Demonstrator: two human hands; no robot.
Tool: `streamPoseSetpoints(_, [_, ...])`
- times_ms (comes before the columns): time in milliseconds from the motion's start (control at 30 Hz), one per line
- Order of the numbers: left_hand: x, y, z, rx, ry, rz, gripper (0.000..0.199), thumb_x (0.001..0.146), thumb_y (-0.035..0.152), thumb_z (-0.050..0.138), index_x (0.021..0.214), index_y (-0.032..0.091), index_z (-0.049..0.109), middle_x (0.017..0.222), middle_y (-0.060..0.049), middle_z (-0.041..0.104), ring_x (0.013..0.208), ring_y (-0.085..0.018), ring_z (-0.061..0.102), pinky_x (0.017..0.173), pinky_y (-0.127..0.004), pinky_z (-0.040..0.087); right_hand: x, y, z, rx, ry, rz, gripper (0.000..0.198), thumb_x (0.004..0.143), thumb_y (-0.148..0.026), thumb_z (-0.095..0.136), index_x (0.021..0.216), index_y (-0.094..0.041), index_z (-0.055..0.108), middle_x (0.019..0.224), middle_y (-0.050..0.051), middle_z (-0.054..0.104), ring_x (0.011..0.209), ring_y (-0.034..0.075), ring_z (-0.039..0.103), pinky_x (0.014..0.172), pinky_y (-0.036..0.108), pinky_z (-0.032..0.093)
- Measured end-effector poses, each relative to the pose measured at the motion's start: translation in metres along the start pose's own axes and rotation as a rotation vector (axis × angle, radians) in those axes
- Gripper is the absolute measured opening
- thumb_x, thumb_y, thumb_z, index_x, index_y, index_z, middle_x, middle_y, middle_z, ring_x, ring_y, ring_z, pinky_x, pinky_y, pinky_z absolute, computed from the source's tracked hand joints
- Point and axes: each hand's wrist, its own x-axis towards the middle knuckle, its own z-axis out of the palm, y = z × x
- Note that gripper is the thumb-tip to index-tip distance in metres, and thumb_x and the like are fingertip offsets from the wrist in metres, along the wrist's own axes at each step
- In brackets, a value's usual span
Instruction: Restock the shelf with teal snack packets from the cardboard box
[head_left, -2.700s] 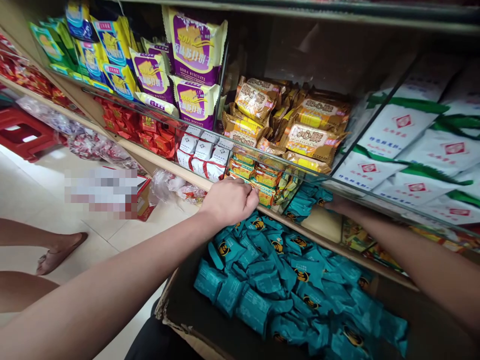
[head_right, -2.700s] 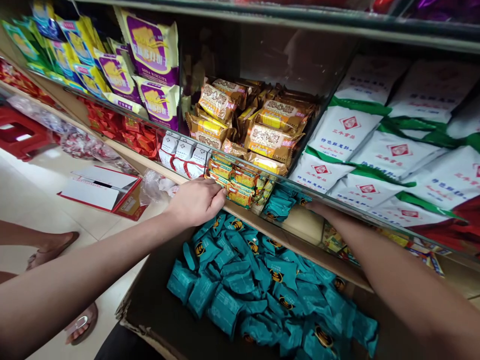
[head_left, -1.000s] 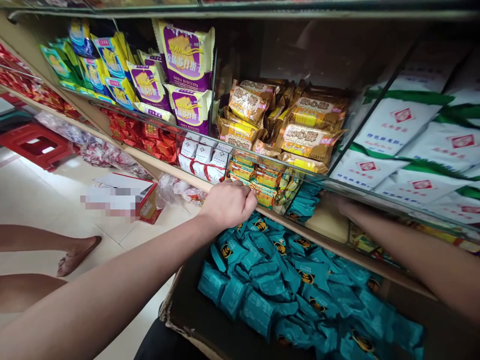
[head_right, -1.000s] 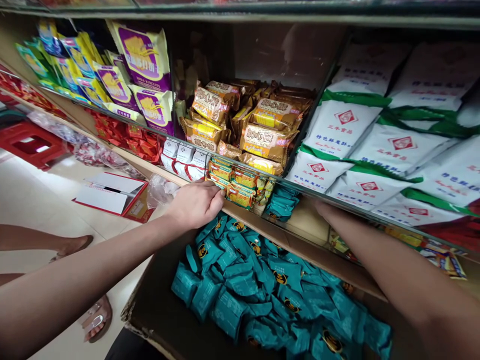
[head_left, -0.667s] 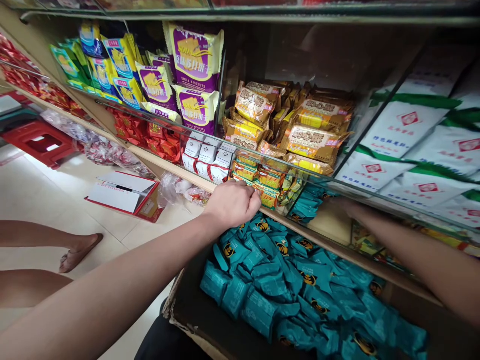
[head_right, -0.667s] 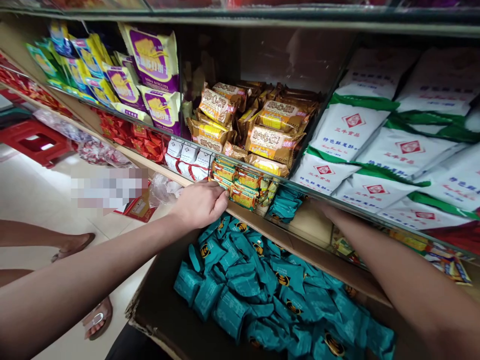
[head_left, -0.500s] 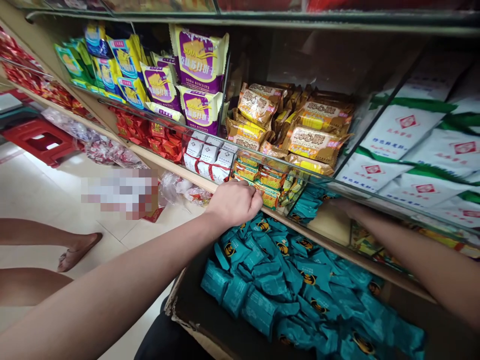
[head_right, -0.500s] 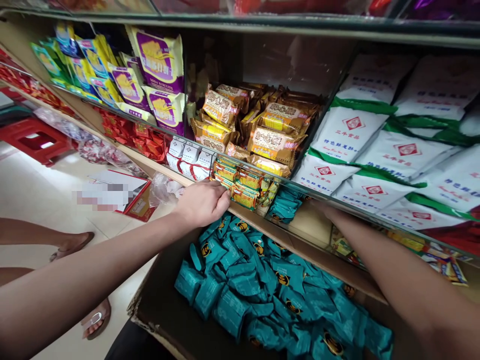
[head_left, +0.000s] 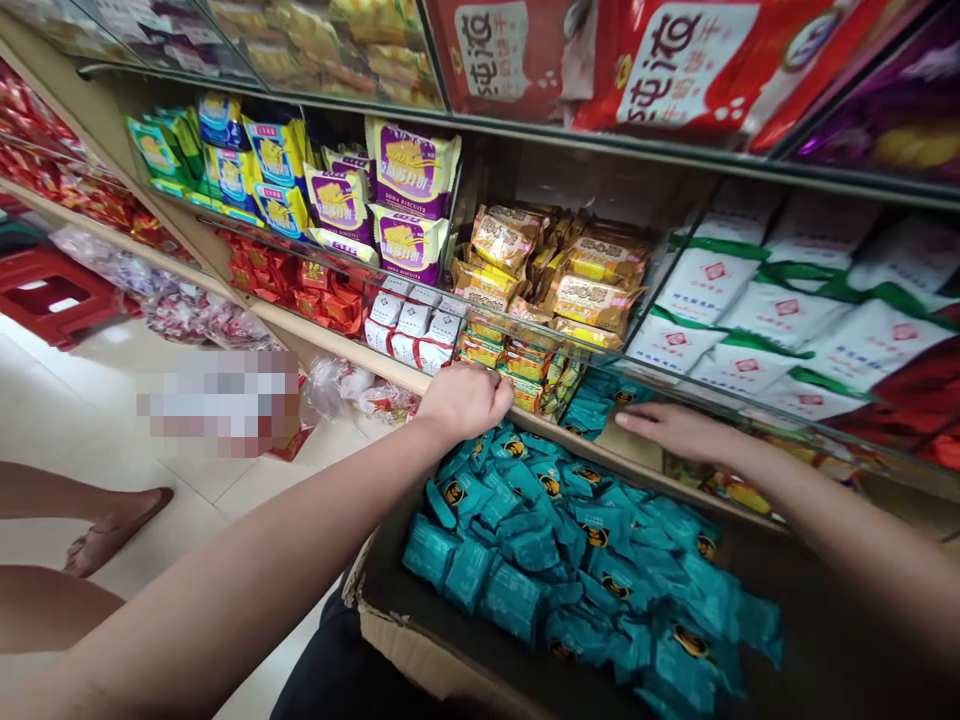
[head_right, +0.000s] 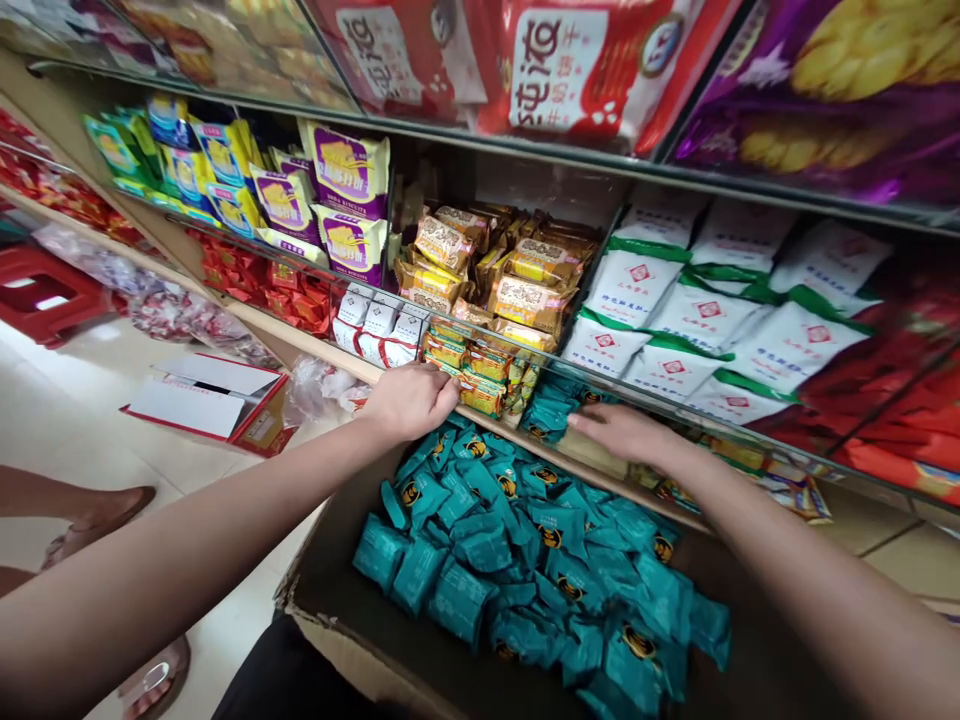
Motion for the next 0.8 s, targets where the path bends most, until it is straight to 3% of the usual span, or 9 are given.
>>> streamPoseSetpoints(100, [-0.002,0.001,0.001,-0.005,0.014,-0.006,0.053,0.089,0.037,0.019,0.076,0.014,0.065,0.077,-0.01,0.063,0.077,-0.022,0.06,0.068,-0.033,0.041,-0.065,-0.042,-0.015,-0.112,0.044,-0.247,0.034,0.075,-0.045,0.057,0.099,-0.021,0.063,0.095,0.009,0.065,0.086,0.024,0.059,0.075,0.037,0.046])
streamPoseSetpoints(167, [-0.004,0.001,0.0,-0.015,0.012,-0.013,0.054,0.089,0.037,0.018,0.078,0.013,0.065,0.079,-0.01,0.064,0.079,-0.022,0.059,0.07,-0.033,0.041,-0.107,-0.072,-0.002,-0.154,0.127,-0.42,0.024,0.084,-0.036,0.046,0.095,-0.021,0.062,0.09,0.008,0.065,0.084,0.02,0.058,0.078,0.035,0.044])
streamPoseSetpoints(200, [-0.005,0.002,-0.001,-0.02,0.009,-0.015,0.054,0.089,0.037,0.018,0.078,0.013,0.065,0.079,-0.01,0.064,0.079,-0.022,0.059,0.071,-0.032,0.041,-0.122,-0.083,0.012,-0.163,0.067,-0.465,0.024,0.088,-0.031,0.041,0.094,-0.021,0.062,0.089,0.007,0.065,0.082,0.019,0.058,0.077,0.033,0.045])
streamPoseSetpoints(267, [-0.007,0.003,-0.003,-0.027,0.011,-0.02,0.053,0.09,0.036,0.018,0.078,0.013,0.065,0.079,-0.01,0.064,0.08,-0.021,0.059,0.072,-0.031,0.041,-0.134,-0.095,0.05,-0.218,-0.058,-0.357,0.027,0.089,-0.025,0.035,0.097,-0.02,0.061,0.1,0.008,0.063,0.091,0.02,0.057,0.083,0.034,0.043])
streamPoseSetpoints(333, [-0.009,0.003,-0.006,-0.026,0.016,-0.029,0.053,0.09,0.036,0.019,0.078,0.012,0.065,0.08,-0.01,0.064,0.082,-0.021,0.059,0.072,-0.03,0.041,-0.127,-0.093,0.088,-0.216,-0.107,-0.062,0.03,0.087,-0.021,0.039,0.113,-0.016,0.054,0.121,0.01,0.053,0.111,0.022,0.048,0.093,0.033,0.038])
streamPoseSetpoints(467, [-0.013,0.004,-0.008,-0.023,0.025,-0.049,0.051,0.089,0.037,0.022,0.08,0.011,0.065,0.084,-0.011,0.064,0.085,-0.021,0.059,0.074,-0.03,0.041,-0.099,-0.075,0.13,-0.166,-0.046,0.157,0.043,0.084,-0.023,0.044,0.124,-0.008,0.042,0.119,0.021,0.051,0.103,0.028,0.054,0.08,0.036,0.044])
streamPoseSetpoints(600, [-0.014,0.004,-0.007,-0.034,0.052,-0.04,0.05,0.09,0.036,0.022,0.08,0.011,0.064,0.084,-0.012,0.064,0.085,-0.021,0.059,0.076,-0.031,0.041,-0.097,-0.068,0.128,-0.046,-0.021,0.186,0.028,0.079,-0.021,0.05,0.106,-0.017,0.055,0.11,0.014,0.056,0.085,0.025,0.061,0.071,0.034,0.045])
streamPoseSetpoints(700, [-0.013,0.001,-0.009,-0.038,0.075,-0.028,0.047,0.09,0.034,0.024,0.078,0.012,0.063,0.082,-0.012,0.064,0.084,-0.021,0.058,0.075,-0.031,0.042,-0.107,-0.071,0.115,0.108,0.046,0.179,0.018,0.075,-0.019,0.053,0.092,-0.019,0.058,0.106,0.009,0.056,0.083,0.023,0.06,0.071,0.033,0.044])
streamPoseSetpoints(800, [-0.016,-0.002,-0.016,-0.047,0.1,0.005,0.038,0.09,0.032,0.029,0.093,0.014,0.062,0.092,-0.01,0.064,0.091,-0.02,0.056,0.082,-0.031,0.04,-0.12,-0.076,0.096,0.337,0.134,0.184,0.017,0.072,-0.023,0.054,0.089,-0.02,0.055,0.099,0.006,0.058,0.078,0.019,0.06,0.069,0.03,0.044])
